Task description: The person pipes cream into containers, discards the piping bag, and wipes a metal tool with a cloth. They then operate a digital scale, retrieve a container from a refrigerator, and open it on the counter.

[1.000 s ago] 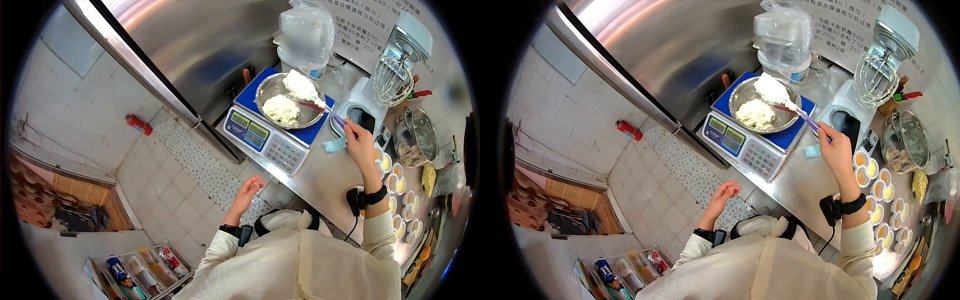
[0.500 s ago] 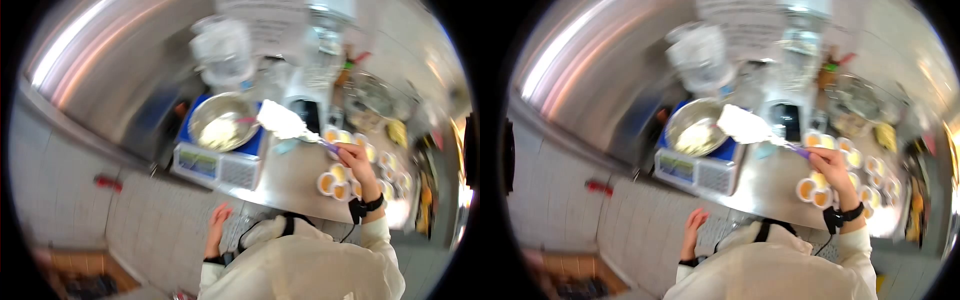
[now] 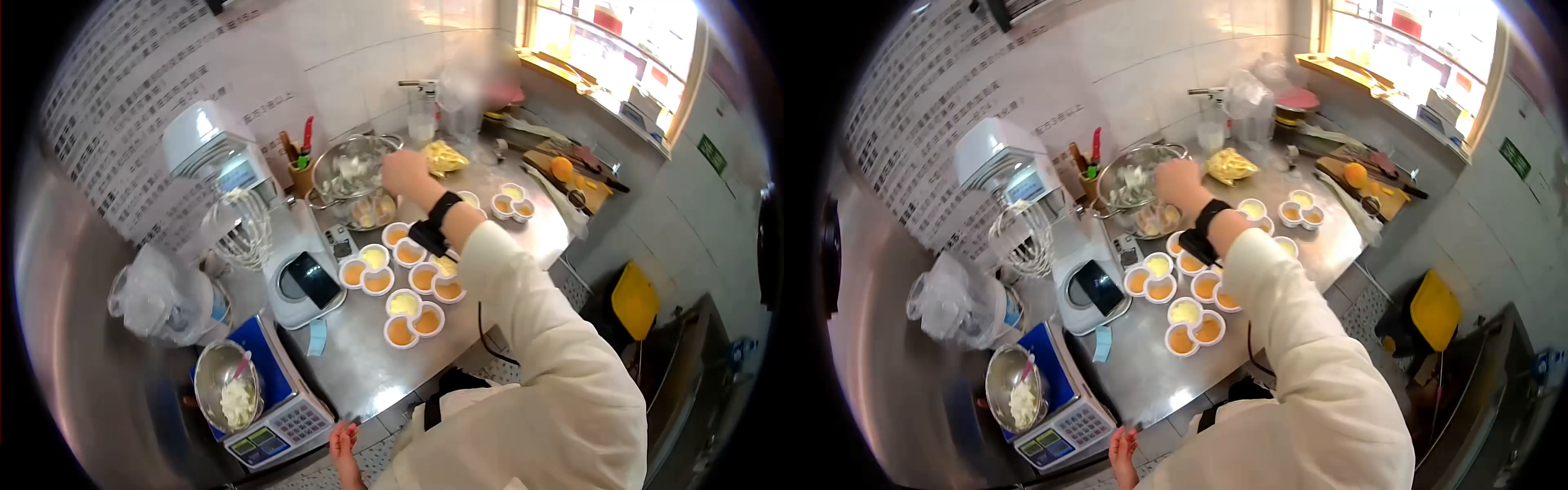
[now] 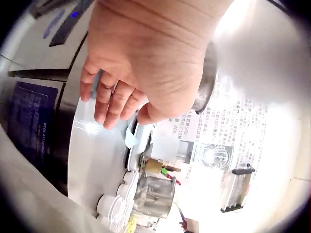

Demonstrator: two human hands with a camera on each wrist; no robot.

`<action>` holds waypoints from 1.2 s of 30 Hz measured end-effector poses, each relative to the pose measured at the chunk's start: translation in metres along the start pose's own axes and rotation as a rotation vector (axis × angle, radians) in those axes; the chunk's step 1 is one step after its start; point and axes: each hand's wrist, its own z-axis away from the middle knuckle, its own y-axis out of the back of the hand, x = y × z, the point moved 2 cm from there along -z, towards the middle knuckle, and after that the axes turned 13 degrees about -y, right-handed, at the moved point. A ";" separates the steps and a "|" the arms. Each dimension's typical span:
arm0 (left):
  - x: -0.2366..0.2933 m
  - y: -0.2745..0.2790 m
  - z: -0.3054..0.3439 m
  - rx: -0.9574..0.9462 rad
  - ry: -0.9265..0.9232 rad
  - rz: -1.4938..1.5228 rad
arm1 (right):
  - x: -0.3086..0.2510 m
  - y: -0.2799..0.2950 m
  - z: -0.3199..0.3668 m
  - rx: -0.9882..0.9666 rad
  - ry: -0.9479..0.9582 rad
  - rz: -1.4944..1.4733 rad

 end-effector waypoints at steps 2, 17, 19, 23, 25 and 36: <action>0.000 -0.003 -0.004 -0.030 0.004 -0.040 | -0.001 -0.008 0.010 0.203 0.051 -0.071; -0.054 -0.099 0.004 -0.105 0.297 -0.061 | 0.373 -0.025 0.128 0.697 -0.381 -0.390; -0.057 -0.127 0.003 -0.122 0.386 -0.118 | 0.464 -0.033 0.131 0.530 -0.679 -0.507; -0.048 -0.187 0.007 -0.149 0.548 -0.241 | 0.614 -0.046 0.111 0.343 -0.885 -0.402; -0.035 -0.211 0.013 -0.157 0.603 -0.300 | 0.674 -0.047 0.082 0.281 -0.902 -0.323; 0.035 -0.267 0.030 -0.031 0.463 -0.417 | 0.779 -0.099 -0.077 -0.072 -0.677 -0.383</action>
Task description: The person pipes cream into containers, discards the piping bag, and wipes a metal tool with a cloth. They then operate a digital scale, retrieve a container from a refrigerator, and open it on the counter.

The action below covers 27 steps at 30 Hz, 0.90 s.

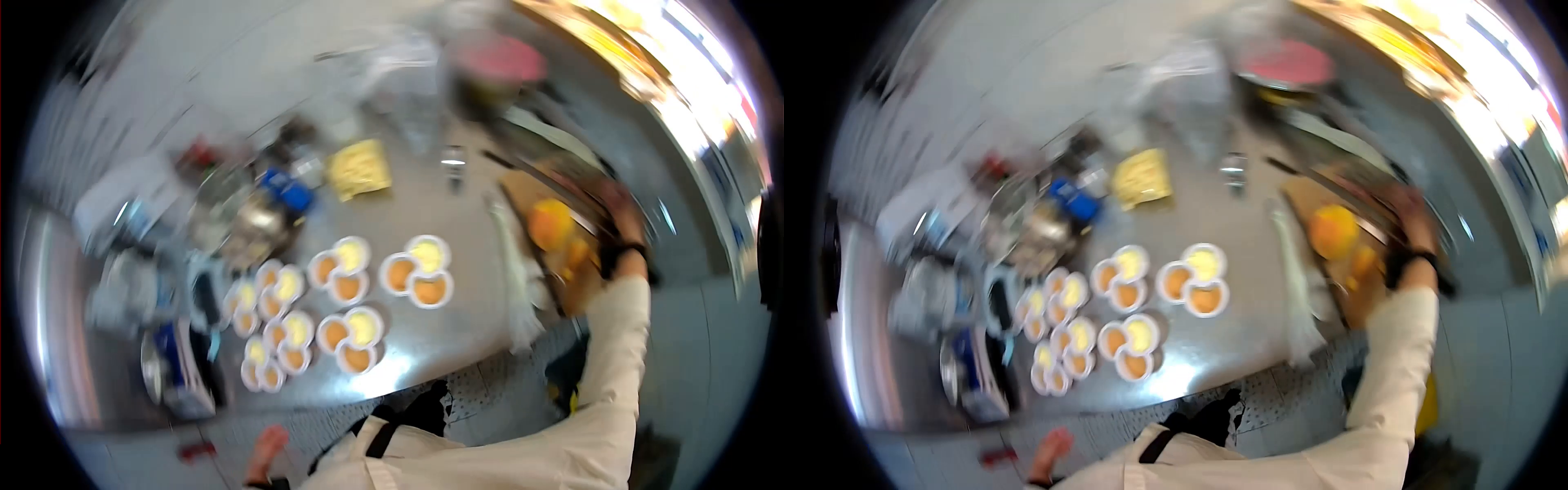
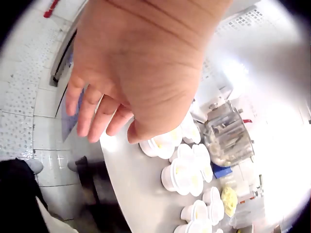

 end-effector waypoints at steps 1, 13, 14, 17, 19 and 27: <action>0.006 -0.002 0.005 0.009 0.035 -0.013 | -0.001 -0.005 -0.006 0.022 0.066 0.161; -0.038 -0.048 0.036 0.001 0.241 0.005 | 0.045 -0.038 -0.082 -0.052 0.453 0.293; -0.038 -0.049 0.036 0.016 0.213 0.026 | 0.041 -0.032 -0.072 -0.048 0.519 0.295; -0.042 -0.050 0.035 0.020 0.159 0.085 | 0.039 -0.014 -0.026 0.015 0.637 0.284; -0.053 -0.048 0.033 0.008 0.127 0.119 | 0.047 0.001 0.021 0.161 0.547 0.279; -0.113 -0.048 -0.007 -0.054 -0.026 0.314 | 0.128 0.052 0.286 0.398 0.249 0.122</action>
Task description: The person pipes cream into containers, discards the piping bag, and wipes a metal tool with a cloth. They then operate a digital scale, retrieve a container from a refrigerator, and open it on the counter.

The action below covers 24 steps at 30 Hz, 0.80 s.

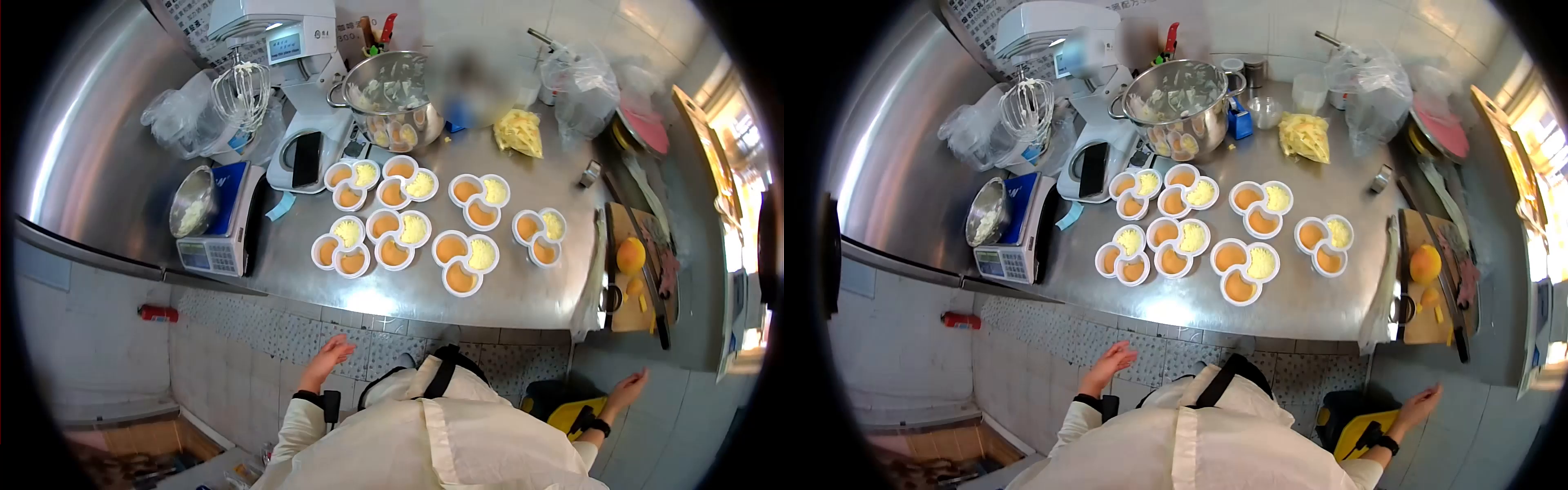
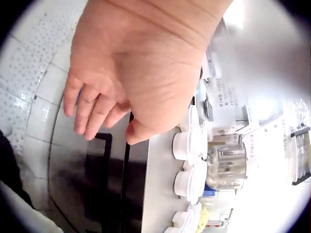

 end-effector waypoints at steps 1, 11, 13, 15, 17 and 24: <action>-0.004 -0.002 -0.008 -0.028 -0.012 -0.003 | 0.024 0.003 0.028 -0.132 -0.195 0.013; -0.026 -0.056 -0.111 0.038 0.025 1.109 | 0.066 0.098 0.295 -1.203 -0.609 0.345; -0.033 -0.079 -0.118 0.089 0.067 1.125 | 0.099 0.114 0.332 -1.065 -0.606 0.313; -0.053 -0.103 -0.133 0.028 0.071 1.121 | 0.122 0.135 0.352 -0.922 -0.585 0.275; -0.056 -0.138 -0.143 0.069 0.082 1.182 | 0.126 0.150 0.357 -0.904 -0.346 0.318; -0.037 -0.229 -0.162 0.378 0.180 1.348 | 0.111 0.163 0.291 -1.088 -0.177 0.451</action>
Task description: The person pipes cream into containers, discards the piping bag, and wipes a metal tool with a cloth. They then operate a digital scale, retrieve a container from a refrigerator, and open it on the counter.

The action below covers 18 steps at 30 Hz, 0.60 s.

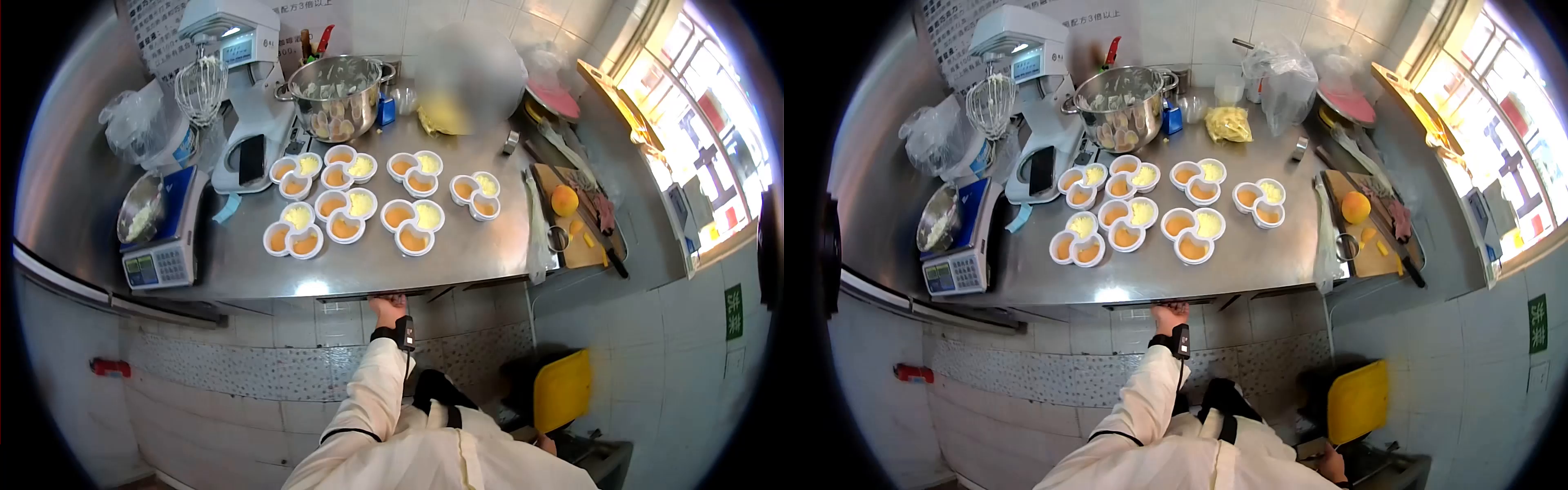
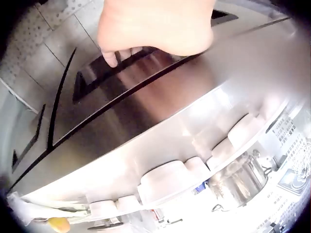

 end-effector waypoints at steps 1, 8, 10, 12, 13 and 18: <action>-0.002 0.004 0.001 0.018 -0.017 -0.003 | -0.013 0.019 -0.008 -0.027 -0.023 0.098; -0.028 0.070 -0.073 -1.473 0.102 0.586 | -0.003 0.036 -0.156 -0.131 0.309 0.042; -0.031 0.102 -0.030 -1.471 0.058 0.637 | -0.019 0.052 -0.162 -0.284 0.342 0.047; -0.005 0.113 0.068 -0.714 -0.097 0.294 | -0.041 0.062 -0.177 -0.415 0.286 0.031; 0.008 0.134 0.096 0.009 -0.156 -0.032 | -0.039 0.052 -0.198 -0.496 0.233 0.021; 0.072 0.270 0.174 0.196 -0.297 -0.519 | -0.102 0.054 -0.244 -0.469 0.525 0.656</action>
